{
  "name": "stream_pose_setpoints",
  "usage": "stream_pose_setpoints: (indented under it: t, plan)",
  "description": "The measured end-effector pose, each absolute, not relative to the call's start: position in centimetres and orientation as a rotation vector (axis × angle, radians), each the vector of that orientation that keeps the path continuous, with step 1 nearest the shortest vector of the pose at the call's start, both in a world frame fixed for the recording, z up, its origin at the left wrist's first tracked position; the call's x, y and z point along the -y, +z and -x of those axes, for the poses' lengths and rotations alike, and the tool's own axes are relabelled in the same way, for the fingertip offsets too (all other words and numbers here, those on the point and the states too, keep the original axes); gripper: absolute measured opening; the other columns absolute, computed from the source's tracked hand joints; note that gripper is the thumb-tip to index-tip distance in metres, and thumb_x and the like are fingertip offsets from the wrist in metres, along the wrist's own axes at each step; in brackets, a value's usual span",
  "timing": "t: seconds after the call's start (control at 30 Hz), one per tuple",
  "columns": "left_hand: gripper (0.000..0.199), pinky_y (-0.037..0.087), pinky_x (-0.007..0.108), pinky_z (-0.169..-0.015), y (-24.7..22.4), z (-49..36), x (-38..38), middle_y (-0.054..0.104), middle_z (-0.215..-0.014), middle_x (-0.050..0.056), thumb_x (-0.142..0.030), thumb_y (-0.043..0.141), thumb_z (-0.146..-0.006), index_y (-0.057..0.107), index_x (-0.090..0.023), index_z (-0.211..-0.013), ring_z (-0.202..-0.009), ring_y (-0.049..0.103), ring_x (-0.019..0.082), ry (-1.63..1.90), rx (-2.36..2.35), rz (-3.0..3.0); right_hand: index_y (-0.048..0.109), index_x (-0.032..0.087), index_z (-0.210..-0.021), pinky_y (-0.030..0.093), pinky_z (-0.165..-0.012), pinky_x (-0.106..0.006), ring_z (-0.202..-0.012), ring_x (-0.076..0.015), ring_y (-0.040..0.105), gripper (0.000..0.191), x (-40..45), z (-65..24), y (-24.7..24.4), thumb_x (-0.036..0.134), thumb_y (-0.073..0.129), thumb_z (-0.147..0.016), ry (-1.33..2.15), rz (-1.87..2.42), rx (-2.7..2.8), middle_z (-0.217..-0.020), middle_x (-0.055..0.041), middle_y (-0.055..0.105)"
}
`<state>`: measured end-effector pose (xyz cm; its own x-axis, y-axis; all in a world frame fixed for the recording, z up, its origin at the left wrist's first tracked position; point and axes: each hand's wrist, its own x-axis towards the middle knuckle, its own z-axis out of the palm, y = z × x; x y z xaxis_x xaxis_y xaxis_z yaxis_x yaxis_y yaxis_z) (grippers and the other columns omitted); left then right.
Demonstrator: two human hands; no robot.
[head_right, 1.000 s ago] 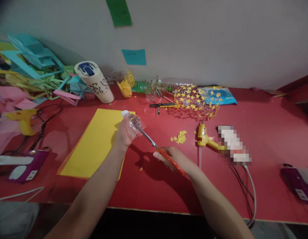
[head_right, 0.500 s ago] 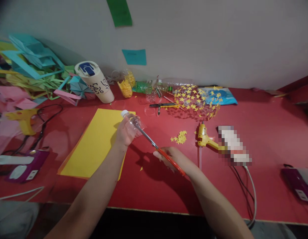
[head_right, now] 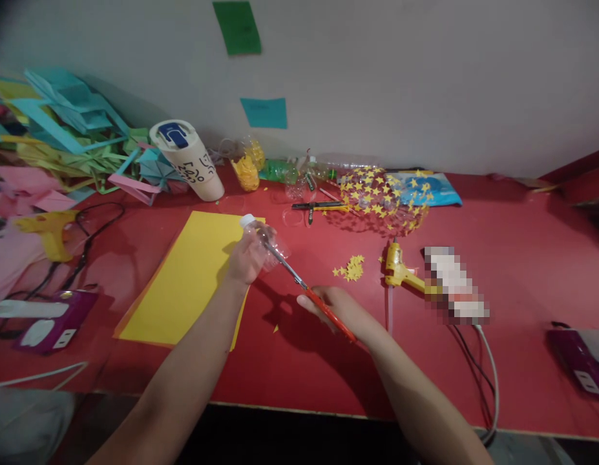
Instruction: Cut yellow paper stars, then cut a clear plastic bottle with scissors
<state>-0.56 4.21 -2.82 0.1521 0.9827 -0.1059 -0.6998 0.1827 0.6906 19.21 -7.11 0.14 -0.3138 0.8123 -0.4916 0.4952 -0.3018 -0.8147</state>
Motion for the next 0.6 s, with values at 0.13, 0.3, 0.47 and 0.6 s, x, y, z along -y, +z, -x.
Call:
stream_pose_setpoints:
  t: [0.13, 0.3, 0.47, 0.6]
  plan:
    - [0.024, 0.044, 0.026, -0.07, -3.03, 0.36, -4.02, 0.065, -0.08, 0.002, -0.039, 0.075, -0.076, 0.061, -0.02, -0.082, -0.073, 0.057, 0.013, 1.251, -0.609, -0.638, 0.044, 0.022, -0.069, 0.032, -0.041, -0.021, -0.042, -0.0074, 0.04, 0.049, 7.24, -19.05, 0.06, 0.067, 0.056, -0.084, 1.697, 1.653, 1.604, -0.051, 0.0079, 0.041]
    - [0.021, 0.043, 0.026, -0.071, -3.08, 0.47, -4.05, 0.064, -0.08, 0.001, -0.039, 0.071, -0.08, 0.061, -0.021, -0.082, -0.072, 0.055, 0.012, 1.256, -0.624, -0.655, 0.039, 0.023, -0.065, 0.032, -0.038, -0.021, -0.037, -0.0071, 0.037, 0.051, 7.13, -18.43, 0.08, 0.068, 0.059, -0.081, 1.737, 1.7, 1.502, -0.046, 0.0093, 0.036]
    - [0.012, 0.043, 0.024, -0.072, -2.7, 0.3, -4.04, 0.064, -0.077, 0.002, -0.03, 0.065, -0.085, 0.063, -0.019, -0.079, -0.073, 0.057, 0.011, 1.286, -0.624, -0.606, 0.039, 0.024, -0.064, 0.03, -0.035, -0.021, -0.033, -0.0069, 0.037, 0.051, 6.96, -18.29, 0.13, 0.067, 0.063, -0.078, 1.693, 1.764, 1.534, -0.044, 0.0094, 0.036]
    - [0.031, 0.044, 0.025, -0.072, -2.35, -0.14, -4.2, 0.063, -0.072, 0.002, -0.038, 0.051, -0.095, 0.065, -0.019, -0.076, -0.068, 0.057, 0.011, 1.35, -0.689, -0.52, 0.04, 0.023, -0.064, 0.031, -0.036, -0.021, -0.034, -0.0063, 0.036, 0.054, 6.91, -18.39, 0.53, 0.071, 0.06, -0.076, 1.728, 1.705, 1.534, -0.044, 0.0098, 0.036]
